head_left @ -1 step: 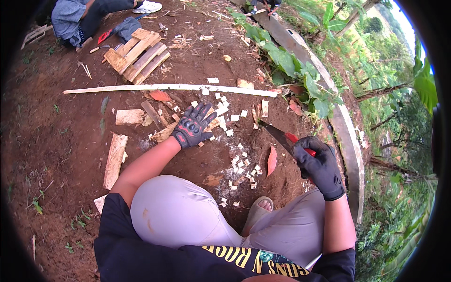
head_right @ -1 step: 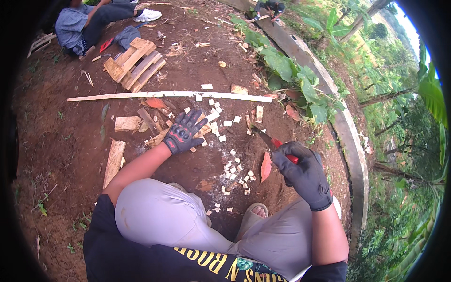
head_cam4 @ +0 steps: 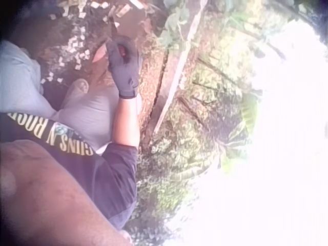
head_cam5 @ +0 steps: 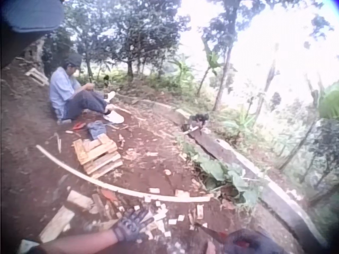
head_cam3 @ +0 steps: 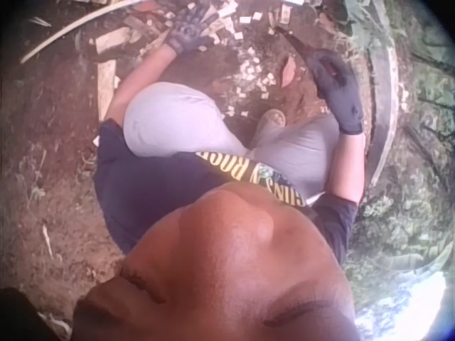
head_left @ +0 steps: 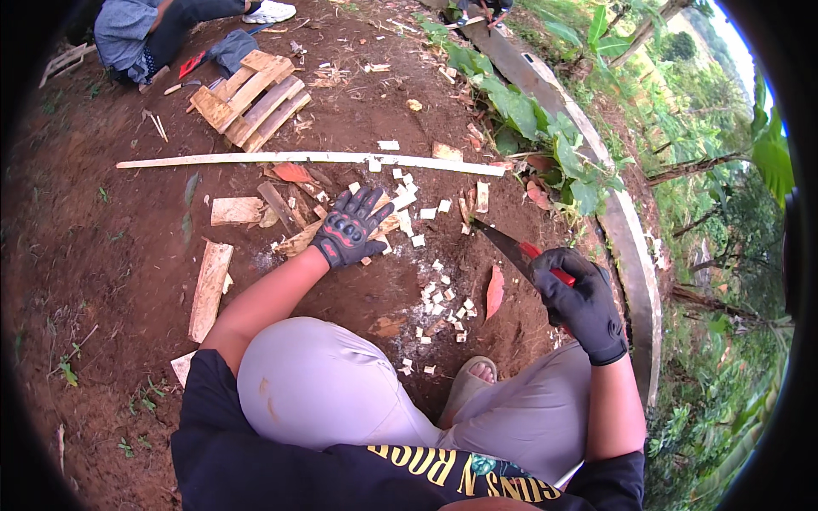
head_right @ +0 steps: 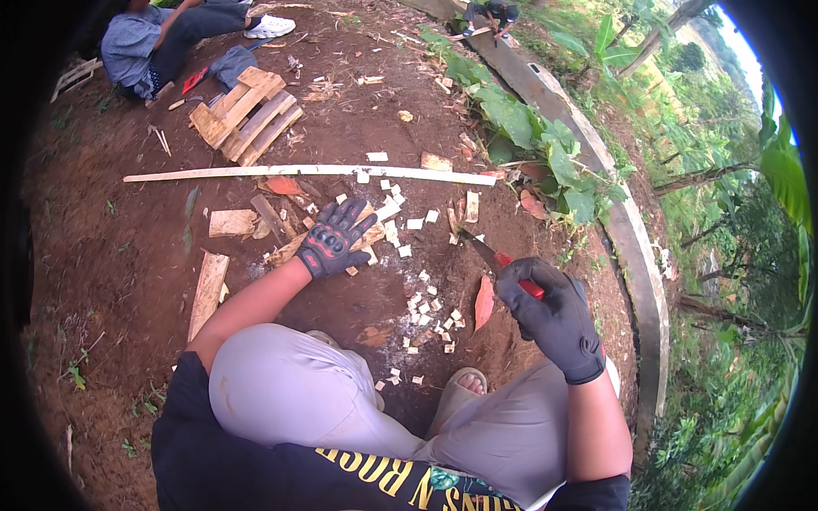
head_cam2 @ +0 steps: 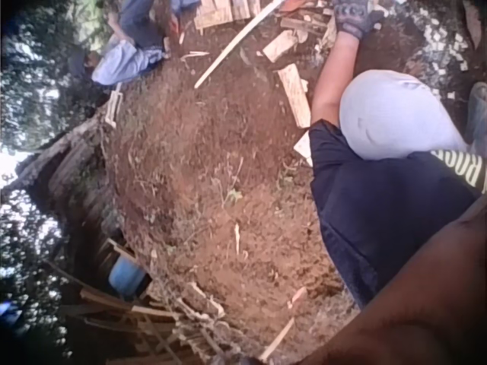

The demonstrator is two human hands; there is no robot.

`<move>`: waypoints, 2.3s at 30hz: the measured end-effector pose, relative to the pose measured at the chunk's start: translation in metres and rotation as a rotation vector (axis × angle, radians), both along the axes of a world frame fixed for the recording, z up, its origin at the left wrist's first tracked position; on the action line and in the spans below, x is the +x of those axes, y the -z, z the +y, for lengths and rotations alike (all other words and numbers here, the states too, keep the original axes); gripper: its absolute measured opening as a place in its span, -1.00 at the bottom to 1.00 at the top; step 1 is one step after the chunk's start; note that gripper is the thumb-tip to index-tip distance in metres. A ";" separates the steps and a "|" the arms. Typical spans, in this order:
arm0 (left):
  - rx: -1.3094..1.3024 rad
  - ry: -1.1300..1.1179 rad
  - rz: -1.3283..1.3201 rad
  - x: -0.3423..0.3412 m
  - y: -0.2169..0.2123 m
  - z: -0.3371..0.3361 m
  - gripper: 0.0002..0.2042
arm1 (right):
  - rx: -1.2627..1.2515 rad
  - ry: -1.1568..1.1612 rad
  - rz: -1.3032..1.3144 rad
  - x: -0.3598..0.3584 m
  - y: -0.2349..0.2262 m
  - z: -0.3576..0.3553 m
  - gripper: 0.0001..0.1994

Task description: The person sits on the ground and uses a hand saw to cut a long, thin piece of wood into smaller segments. The person holds the wood with one hand and saws with the other, creating small wood pieces that accumulate on the dirt surface.

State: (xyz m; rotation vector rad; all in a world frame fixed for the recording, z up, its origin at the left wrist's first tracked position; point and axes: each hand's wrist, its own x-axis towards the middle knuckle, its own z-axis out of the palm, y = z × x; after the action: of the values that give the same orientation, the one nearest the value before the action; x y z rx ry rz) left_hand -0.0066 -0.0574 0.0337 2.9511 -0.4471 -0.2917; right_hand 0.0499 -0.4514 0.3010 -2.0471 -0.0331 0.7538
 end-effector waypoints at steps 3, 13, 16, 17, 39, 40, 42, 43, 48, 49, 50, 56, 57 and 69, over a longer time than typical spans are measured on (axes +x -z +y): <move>-0.055 -0.014 0.017 -0.003 0.010 0.012 -0.15 | -0.064 -0.034 -0.035 -0.001 -0.008 0.004 -0.72; -0.118 -0.141 -0.113 -0.008 0.041 0.008 -0.37 | -0.219 -0.136 -0.466 -0.033 -0.037 0.010 -0.56; -0.103 -0.157 -0.112 -0.008 0.047 0.004 -0.41 | -0.201 -0.134 -0.451 -0.048 -0.019 0.030 -0.53; -0.104 -0.175 -0.132 -0.005 0.049 -0.001 -0.44 | -0.149 -0.103 -0.403 -0.054 -0.003 0.035 -0.53; -0.155 -0.229 -0.106 -0.002 0.043 0.001 -0.45 | -0.252 -0.214 -0.326 -0.064 -0.003 0.036 -0.61; -0.149 -0.223 -0.099 -0.002 0.043 0.000 -0.45 | -0.269 -0.196 -0.306 -0.061 -0.004 0.035 -0.61; -0.144 -0.224 -0.089 -0.001 0.043 0.001 -0.45 | -0.276 -0.154 -0.292 -0.056 -0.005 0.036 -0.61; -0.154 -0.230 -0.078 -0.001 0.042 0.001 -0.45 | -0.265 -0.131 -0.302 -0.053 -0.003 0.037 -0.60; -0.162 -0.238 -0.045 -0.001 0.042 0.004 -0.44 | -0.237 -0.058 -0.051 -0.044 -0.021 0.049 -0.53; -0.170 -0.237 -0.043 -0.001 0.042 0.004 -0.44 | -0.242 -0.085 -0.067 -0.049 -0.018 0.045 -0.53; -0.178 -0.237 -0.042 0.000 0.043 0.004 -0.43 | -0.247 -0.113 -0.083 -0.057 -0.013 0.039 -0.52; -0.201 -0.226 -0.041 0.002 0.046 0.006 -0.44 | -0.202 -0.126 -0.134 -0.070 0.004 0.061 -0.53; -0.216 -0.221 -0.049 0.002 0.047 0.008 -0.44 | -0.168 -0.165 -0.262 -0.070 0.034 0.065 -0.54; -0.202 -0.253 -0.029 0.000 0.046 0.009 -0.47 | -0.224 -0.103 -0.090 -0.048 0.055 0.096 -0.55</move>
State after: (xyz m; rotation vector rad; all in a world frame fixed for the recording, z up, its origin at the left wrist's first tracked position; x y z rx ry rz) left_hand -0.0061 -0.0487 -0.0122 2.7753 -0.0956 -0.1633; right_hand 0.0019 -0.3559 0.2463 -2.3063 -0.1101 0.7556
